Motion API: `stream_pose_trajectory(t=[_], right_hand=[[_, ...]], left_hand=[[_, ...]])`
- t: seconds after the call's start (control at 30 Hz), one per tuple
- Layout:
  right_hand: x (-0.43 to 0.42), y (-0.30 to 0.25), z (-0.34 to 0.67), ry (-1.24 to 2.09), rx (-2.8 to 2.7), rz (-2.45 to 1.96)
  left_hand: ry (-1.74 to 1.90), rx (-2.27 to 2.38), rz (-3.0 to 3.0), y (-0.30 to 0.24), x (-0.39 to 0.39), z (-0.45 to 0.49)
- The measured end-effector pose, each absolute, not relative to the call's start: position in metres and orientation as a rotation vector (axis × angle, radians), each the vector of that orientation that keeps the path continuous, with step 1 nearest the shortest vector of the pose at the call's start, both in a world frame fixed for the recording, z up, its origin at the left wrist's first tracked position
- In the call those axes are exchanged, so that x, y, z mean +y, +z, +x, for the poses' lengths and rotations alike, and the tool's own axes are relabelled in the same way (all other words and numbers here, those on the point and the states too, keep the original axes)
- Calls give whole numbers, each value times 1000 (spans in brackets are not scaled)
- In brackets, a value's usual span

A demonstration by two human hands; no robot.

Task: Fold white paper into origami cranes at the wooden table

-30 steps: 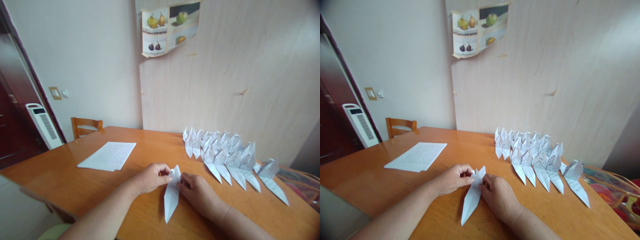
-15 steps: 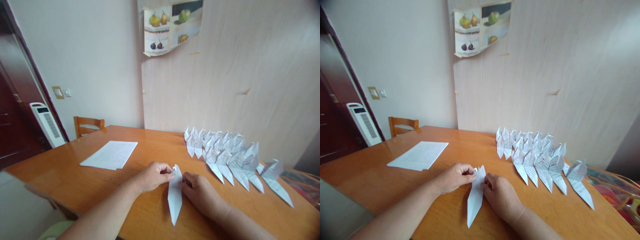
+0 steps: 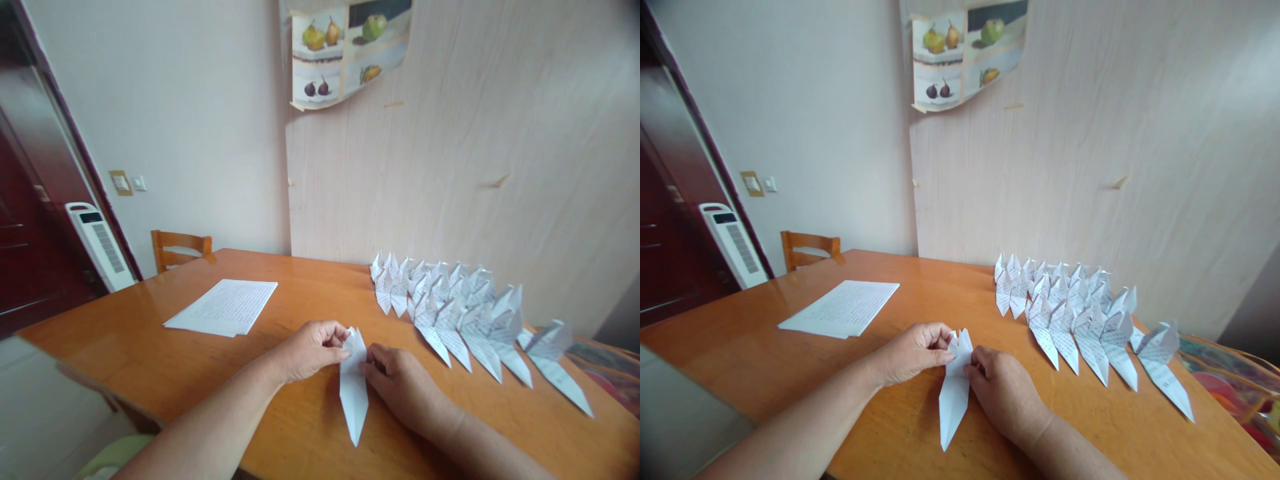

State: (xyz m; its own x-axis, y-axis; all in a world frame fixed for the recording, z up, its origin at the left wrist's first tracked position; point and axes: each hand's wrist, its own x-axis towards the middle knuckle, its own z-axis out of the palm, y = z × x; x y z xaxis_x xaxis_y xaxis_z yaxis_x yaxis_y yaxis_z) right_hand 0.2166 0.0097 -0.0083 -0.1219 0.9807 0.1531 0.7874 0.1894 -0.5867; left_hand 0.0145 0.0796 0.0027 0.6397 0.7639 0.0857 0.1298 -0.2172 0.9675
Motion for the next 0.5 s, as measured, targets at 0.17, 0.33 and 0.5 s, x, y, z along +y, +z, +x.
stream_pose_trajectory(t=[0.17,0.33,0.5], right_hand=[[8,-6,217,498,-1965,-1649],[9,-8,217,501,-1967,-1651],[9,-9,217,488,-1970,-1634]], left_hand=[[689,738,1736,2,80,14],[691,769,1792,6,79,15],[680,782,1802,6,82,14]])
